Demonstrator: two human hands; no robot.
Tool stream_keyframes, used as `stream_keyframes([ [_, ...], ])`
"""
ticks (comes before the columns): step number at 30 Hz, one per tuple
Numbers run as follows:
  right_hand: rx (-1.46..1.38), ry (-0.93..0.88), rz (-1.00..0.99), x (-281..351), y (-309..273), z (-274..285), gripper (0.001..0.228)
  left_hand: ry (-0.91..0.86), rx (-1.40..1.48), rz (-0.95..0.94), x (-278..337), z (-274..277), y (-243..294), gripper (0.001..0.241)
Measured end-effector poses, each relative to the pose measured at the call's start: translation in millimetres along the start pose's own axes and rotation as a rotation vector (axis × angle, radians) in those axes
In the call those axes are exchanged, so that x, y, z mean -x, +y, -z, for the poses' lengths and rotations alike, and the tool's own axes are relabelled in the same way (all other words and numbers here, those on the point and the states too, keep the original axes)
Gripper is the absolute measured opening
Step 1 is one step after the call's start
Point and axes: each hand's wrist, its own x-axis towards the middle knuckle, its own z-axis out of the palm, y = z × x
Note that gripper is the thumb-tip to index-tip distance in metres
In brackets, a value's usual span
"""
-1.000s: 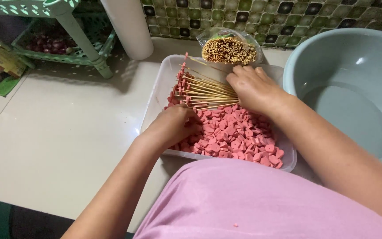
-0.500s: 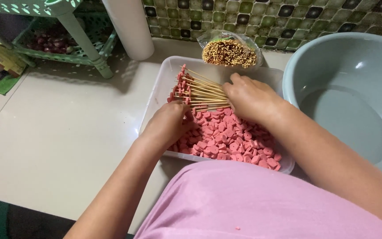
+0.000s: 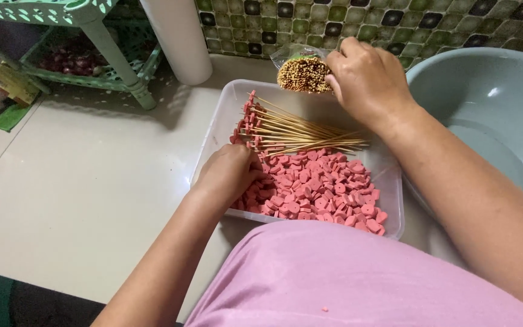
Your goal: Skewering small heart-shaped pink food items onto wooden sticks and placing them in a bowl.
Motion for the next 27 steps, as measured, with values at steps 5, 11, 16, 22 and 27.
stream_keyframes([
  [5,0.158,0.280,0.149,-5,-4,0,0.012,0.050,0.071,-0.031,6,6,2,0.019],
  [11,0.153,0.122,0.197,-9,-10,-19,0.016,0.066,-0.011,-0.050,6,3,5,0.018],
  [16,0.197,0.198,0.229,-10,-10,-24,0.015,0.122,0.172,-0.101,10,12,15,0.031],
  [22,-0.002,0.032,0.104,-12,-10,-20,0.027,0.150,0.221,-0.191,8,7,11,0.018],
  [27,0.060,0.041,0.116,-15,-9,-21,0.026,0.099,0.248,-0.241,5,7,7,0.011],
])
